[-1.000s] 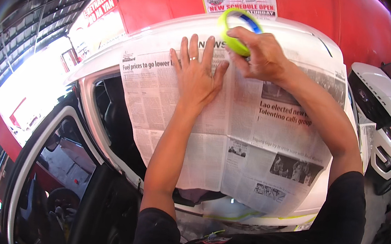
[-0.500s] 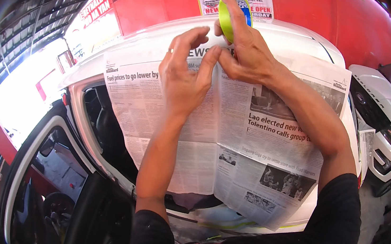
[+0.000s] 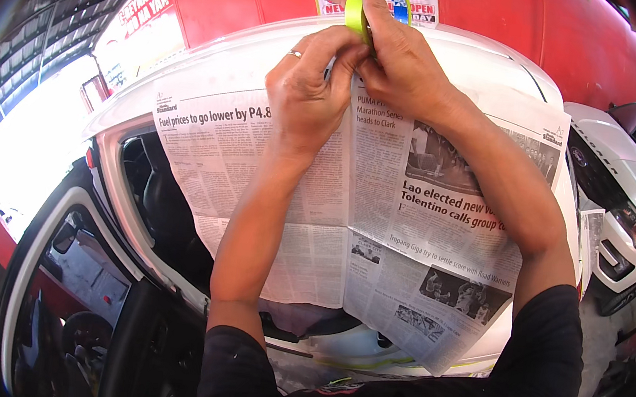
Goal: The person places sheets of newspaper over the rear quarter panel and trunk of a white car and secures them with yellow masking tape. The person smooths the paper and applies tape along edges to hold the newspaper in place.
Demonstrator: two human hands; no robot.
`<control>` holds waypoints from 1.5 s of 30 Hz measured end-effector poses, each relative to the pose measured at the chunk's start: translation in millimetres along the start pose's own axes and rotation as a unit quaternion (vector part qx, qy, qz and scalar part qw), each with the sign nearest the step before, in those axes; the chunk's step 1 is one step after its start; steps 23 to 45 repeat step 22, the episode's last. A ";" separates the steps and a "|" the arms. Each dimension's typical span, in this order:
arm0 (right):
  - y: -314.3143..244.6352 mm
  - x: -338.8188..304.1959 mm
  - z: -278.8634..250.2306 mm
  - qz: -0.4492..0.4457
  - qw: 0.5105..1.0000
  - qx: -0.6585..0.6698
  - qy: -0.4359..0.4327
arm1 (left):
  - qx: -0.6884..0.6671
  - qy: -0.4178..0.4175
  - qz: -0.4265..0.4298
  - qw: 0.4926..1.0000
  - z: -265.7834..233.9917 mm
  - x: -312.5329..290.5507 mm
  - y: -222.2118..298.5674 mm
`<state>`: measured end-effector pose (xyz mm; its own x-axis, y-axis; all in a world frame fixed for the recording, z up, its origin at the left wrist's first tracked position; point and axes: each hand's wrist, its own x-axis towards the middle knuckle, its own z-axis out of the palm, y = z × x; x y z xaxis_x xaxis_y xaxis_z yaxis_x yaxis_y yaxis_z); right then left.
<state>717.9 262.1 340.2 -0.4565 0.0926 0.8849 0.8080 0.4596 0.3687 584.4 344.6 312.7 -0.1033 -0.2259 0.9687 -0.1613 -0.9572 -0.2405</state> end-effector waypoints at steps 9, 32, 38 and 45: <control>-16.9 7.3 -6.6 0.032 0.999 -0.024 -0.008 | 0.002 0.028 -0.016 0.999 3.2 -6.8 -3.2; -12.9 1.4 -2.4 0.105 0.991 -0.033 -0.074 | 0.156 0.028 0.141 0.977 -11.3 -5.9 -15.3; -12.9 1.4 -2.4 0.105 0.991 -0.033 -0.074 | 0.156 0.028 0.141 0.977 -11.3 -5.9 -15.3; -12.9 1.4 -2.4 0.105 0.991 -0.033 -0.074 | 0.156 0.028 0.141 0.977 -11.3 -5.9 -15.3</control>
